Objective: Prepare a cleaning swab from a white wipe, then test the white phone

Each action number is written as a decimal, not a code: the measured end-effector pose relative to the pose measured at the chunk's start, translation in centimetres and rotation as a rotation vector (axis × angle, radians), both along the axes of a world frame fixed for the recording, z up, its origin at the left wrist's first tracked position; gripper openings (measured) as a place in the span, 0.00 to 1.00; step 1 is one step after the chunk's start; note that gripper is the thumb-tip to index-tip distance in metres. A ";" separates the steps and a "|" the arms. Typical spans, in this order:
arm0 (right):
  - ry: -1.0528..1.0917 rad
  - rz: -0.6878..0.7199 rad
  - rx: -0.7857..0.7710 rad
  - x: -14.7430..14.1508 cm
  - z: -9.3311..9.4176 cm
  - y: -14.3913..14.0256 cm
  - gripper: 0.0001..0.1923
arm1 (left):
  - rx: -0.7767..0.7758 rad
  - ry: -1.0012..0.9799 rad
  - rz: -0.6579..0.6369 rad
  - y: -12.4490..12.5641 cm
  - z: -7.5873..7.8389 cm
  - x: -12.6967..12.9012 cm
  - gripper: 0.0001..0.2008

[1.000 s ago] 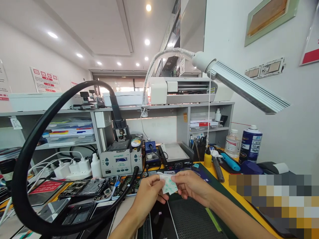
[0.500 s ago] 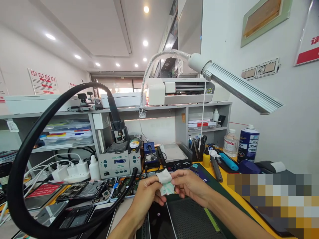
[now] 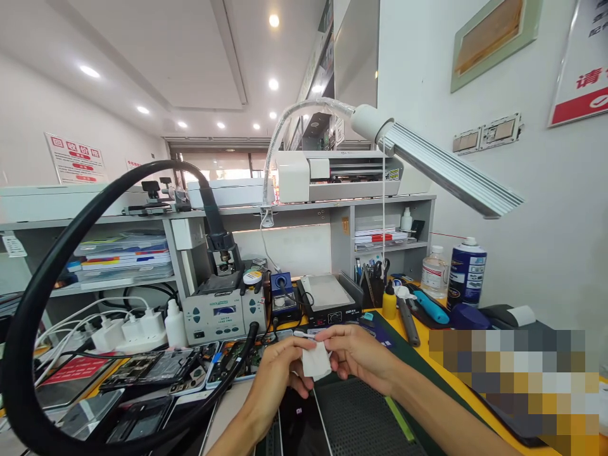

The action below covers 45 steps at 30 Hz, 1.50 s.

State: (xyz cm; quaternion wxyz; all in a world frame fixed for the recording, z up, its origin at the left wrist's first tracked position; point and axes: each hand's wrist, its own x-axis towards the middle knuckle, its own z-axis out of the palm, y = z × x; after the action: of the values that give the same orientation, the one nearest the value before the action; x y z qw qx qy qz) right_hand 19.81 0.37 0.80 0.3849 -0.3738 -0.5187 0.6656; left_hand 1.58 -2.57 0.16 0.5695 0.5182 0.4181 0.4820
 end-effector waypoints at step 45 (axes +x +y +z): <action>-0.139 -0.080 0.193 0.0 0.2 -0.2 0.17 | -0.069 0.176 0.077 -0.1 0.6 -0.3 0.05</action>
State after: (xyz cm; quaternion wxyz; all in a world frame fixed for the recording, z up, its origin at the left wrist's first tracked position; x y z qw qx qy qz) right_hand 19.76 0.21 1.02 0.4084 -0.4009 -0.5903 0.5692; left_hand 1.28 -2.70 0.74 0.5294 0.5220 0.5024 0.4414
